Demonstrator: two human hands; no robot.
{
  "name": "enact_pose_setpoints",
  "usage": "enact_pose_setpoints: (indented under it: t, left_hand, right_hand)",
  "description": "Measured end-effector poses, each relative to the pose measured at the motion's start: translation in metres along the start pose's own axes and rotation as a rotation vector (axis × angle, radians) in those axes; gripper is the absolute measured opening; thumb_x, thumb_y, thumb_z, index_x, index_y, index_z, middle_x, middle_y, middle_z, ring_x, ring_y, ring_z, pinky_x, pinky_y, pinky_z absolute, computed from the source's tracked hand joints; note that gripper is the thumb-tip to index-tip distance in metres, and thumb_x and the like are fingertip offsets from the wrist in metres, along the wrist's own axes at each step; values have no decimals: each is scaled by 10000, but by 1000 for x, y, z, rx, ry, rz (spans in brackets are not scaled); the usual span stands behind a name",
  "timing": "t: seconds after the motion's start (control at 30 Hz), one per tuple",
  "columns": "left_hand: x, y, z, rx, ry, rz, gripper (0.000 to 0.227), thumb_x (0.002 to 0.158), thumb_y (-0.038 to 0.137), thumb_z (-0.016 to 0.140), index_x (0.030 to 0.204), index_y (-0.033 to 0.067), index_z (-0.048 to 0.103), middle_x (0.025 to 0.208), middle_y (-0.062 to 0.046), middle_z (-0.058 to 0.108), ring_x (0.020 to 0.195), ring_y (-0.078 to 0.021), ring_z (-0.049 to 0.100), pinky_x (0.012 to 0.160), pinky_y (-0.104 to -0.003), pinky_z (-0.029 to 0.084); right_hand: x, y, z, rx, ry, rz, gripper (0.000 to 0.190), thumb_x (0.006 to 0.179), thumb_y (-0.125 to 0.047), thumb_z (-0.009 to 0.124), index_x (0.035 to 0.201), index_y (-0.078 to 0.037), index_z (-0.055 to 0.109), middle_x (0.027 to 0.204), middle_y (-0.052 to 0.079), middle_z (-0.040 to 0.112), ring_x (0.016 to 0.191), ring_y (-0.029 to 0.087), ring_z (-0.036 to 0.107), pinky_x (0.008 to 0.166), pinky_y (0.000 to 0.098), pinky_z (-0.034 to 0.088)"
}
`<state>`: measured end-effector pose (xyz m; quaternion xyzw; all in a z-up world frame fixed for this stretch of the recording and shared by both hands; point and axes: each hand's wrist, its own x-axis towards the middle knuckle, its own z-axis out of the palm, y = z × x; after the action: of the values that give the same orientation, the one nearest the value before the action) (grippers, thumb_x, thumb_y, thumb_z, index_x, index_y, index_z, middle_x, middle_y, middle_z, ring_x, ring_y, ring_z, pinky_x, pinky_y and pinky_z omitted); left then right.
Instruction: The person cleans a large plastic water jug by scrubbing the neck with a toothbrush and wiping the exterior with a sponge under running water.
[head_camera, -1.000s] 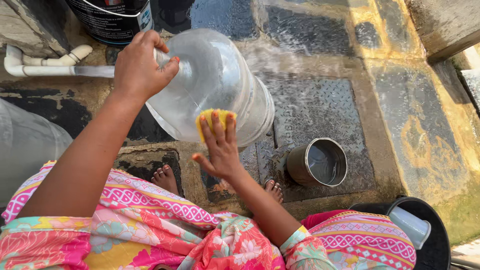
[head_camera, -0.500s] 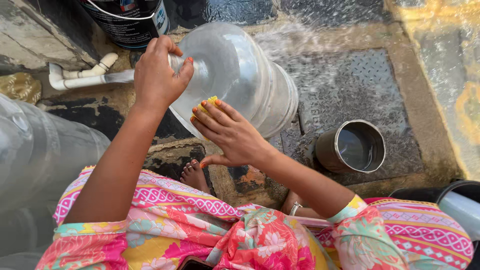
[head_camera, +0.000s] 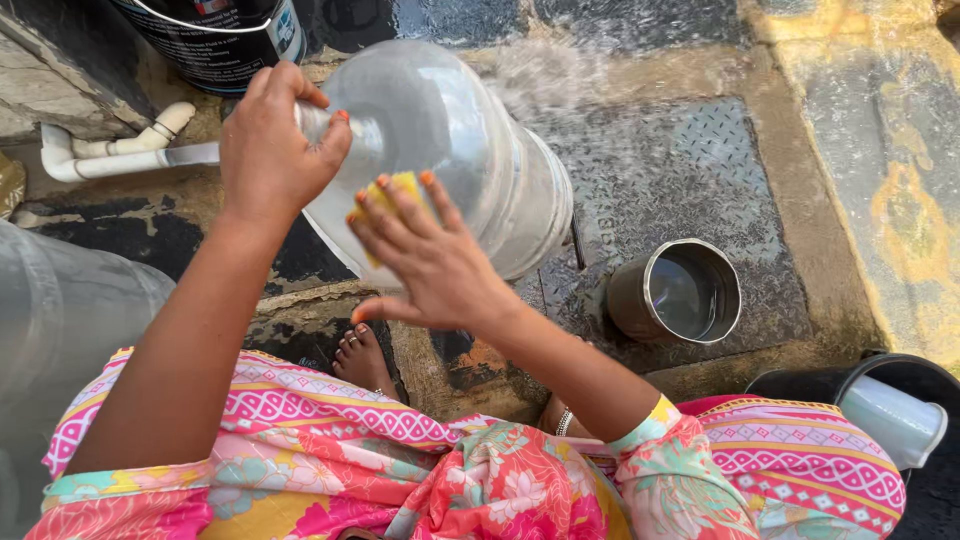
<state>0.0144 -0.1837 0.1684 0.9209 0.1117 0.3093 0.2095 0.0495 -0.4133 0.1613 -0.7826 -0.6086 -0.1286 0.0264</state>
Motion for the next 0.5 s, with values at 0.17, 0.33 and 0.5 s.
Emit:
enact_pose_setpoints:
  t: [0.17, 0.33, 0.5]
  left_hand:
    - [0, -23, -5, -60, -58, 72, 296, 943, 298, 787, 1013, 64, 620, 1088, -121, 654, 985, -356, 661, 821, -474, 518]
    - [-4, -51, -8, -62, -76, 48, 283, 938, 276, 790, 994, 55, 623, 1043, -120, 653, 968, -326, 654, 857, -445, 515]
    - [-11, -81, -15, -155, -106, 63, 272, 947, 232, 807, 984, 36, 622, 1055, -116, 673, 973, -257, 670, 879, -371, 520]
  right_hand:
    - [-23, 2, 40, 53, 229, 144, 963, 989, -852, 191, 1648, -168, 351, 1711, 76, 291, 1612, 293, 156, 1264, 580, -104]
    - [-45, 25, 126, 628, 546, 651, 927, 1043, -775, 103, 1665, -100, 228, 1769, 136, 150, 1667, 353, 37, 1347, 548, -95]
    - [-98, 85, 188, 533, 289, 994, 962, 973, -753, 25, 1646, -93, 214, 1746, 162, 106, 1607, 360, -64, 1267, 562, -112]
